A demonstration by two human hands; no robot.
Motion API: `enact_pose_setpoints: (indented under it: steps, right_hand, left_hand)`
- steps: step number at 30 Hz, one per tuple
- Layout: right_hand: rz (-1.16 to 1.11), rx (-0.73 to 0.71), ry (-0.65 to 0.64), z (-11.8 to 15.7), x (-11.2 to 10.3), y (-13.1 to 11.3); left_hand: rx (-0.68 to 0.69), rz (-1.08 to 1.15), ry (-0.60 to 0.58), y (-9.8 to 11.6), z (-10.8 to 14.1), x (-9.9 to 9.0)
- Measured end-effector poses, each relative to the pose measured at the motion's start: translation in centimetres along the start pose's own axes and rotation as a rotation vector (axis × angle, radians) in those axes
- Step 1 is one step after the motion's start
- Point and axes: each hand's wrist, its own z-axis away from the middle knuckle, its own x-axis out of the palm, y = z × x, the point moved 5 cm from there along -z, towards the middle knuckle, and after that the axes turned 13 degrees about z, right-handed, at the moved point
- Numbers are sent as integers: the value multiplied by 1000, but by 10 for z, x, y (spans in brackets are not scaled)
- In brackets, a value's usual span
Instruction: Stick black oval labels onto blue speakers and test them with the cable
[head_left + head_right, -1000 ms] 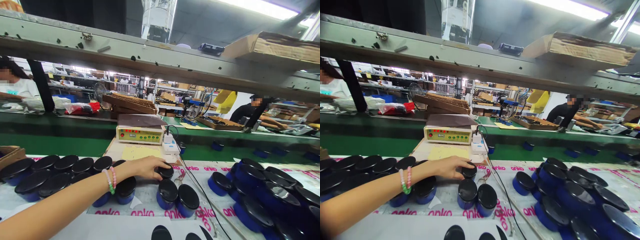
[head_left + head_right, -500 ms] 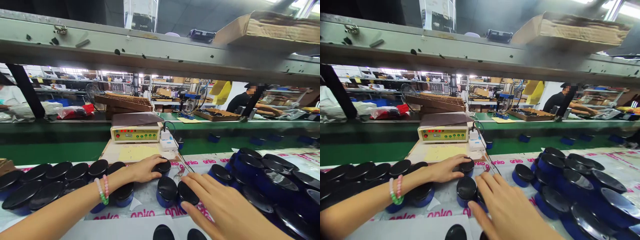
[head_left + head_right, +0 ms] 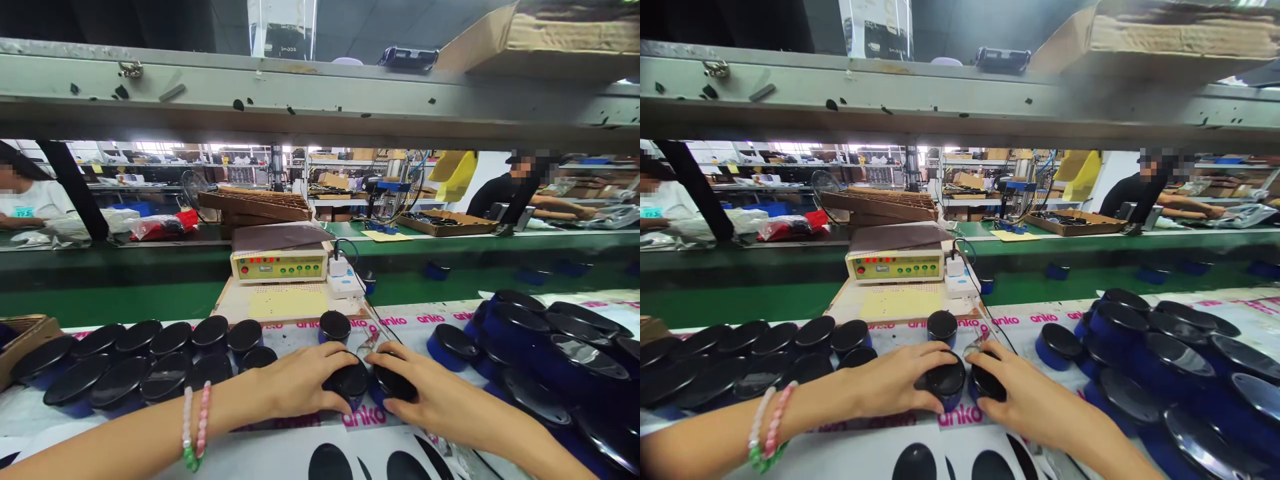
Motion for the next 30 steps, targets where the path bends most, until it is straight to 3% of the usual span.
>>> enact_pose_setpoints:
  steps: [8,11,14,18,23,25,27,30]
  right_hand:
    - [176,102,54,1,8,15]
    - [140,99,84,5,8,0]
    - [-99,86,120,7,8,-25]
    - [-275,146,146,9,7,-36]
    - [-352,19,-95,16,6,-39]
    - [-358,-24,-128,17,6,-44]
    - [-310,-40,-88,14,7,-50]
    - [-180,-30,-18,6,13,-55]
  left_hand:
    - [-36,113,160,5,9,-8]
    - [-59,208,338,17,12,-14]
    - [-92,351,436,31,16,-17]
    - [-91,570,404,36,19,-16]
    - [-40,1004,283,19,25,-14]
    - [-3,1085,257,17,27,-17]
    - [24,1030,256,20,29,-23]
    - [21,727,259,30,34,-40]
